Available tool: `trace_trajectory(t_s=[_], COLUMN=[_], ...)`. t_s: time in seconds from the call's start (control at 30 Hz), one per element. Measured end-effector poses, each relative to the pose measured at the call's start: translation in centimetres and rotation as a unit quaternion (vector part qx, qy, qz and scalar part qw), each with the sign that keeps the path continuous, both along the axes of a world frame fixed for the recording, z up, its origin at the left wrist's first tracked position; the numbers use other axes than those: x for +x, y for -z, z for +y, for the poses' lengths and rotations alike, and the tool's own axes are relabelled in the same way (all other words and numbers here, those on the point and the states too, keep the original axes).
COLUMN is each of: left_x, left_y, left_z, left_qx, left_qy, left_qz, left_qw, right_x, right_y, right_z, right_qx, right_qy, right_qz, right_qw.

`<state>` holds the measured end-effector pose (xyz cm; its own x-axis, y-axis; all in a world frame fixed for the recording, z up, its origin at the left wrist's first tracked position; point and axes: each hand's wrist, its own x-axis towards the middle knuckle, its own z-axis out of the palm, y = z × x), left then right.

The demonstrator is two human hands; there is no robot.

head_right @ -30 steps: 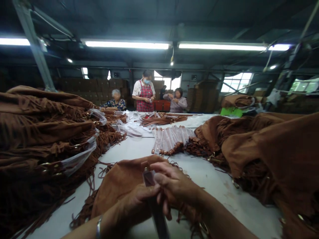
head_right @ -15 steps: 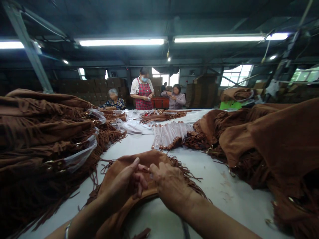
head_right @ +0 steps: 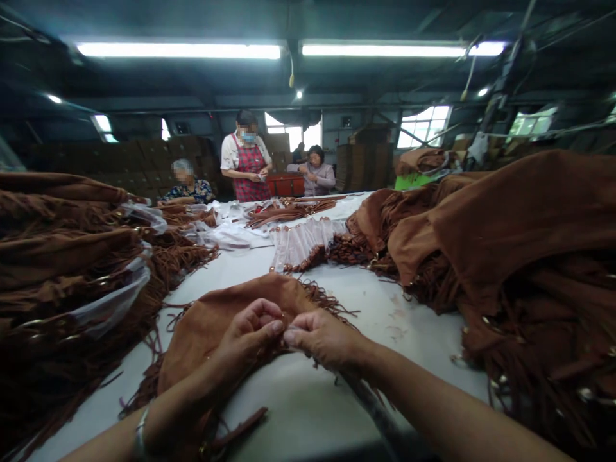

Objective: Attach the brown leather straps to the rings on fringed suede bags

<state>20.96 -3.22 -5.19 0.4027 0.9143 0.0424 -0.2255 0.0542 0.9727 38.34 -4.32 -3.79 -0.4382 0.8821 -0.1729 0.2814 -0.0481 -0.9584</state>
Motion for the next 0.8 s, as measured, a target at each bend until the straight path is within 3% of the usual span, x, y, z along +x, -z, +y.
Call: trace_trajectory(t_s=[0.07,0.27,0.37,0.43,0.5,0.57,0.67,0.73,0.8], left_x=[0.5,2.7,3.1,3.3,3.6,4.2,5.0,5.4,5.6], left_y=[0.3,2.0,2.0,1.7,1.6,2.0,3.2,3.8,4.2], left_z=[0.2,-0.3,0.2,1.4,3.1,5.0,7.6,9.0,10.1], left_qx=[-0.008,-0.030,0.096,0.253,0.388,0.468,0.519,0.522,0.503], left_qy=[0.012,0.081,0.099,0.090,0.105,0.159,0.232,0.249,0.259], left_qz=[0.020,0.134,0.240,0.308,0.352,0.388,0.453,0.478,0.482], left_qw=[1.000,0.987,0.961,0.913,0.846,0.778,0.687,0.661,0.669], right_x=[0.8,1.0,1.9,3.5,5.6,7.6,9.2,9.1,8.4], right_y=[0.6,1.8,3.0,4.0,4.9,5.4,5.2,4.8,4.4], right_z=[-0.9,-3.8,-4.0,-3.7,-3.4,-3.1,-2.9,-2.5,-1.6], right_qx=[0.010,0.152,0.150,0.134,0.120,0.102,0.060,0.053,0.073], right_qy=[0.001,0.029,0.063,0.083,0.094,0.104,0.113,0.104,0.093], right_qz=[-0.007,-0.022,-0.075,-0.105,-0.113,-0.102,-0.050,-0.020,-0.037], right_qw=[1.000,0.988,0.984,0.982,0.982,0.984,0.990,0.993,0.992])
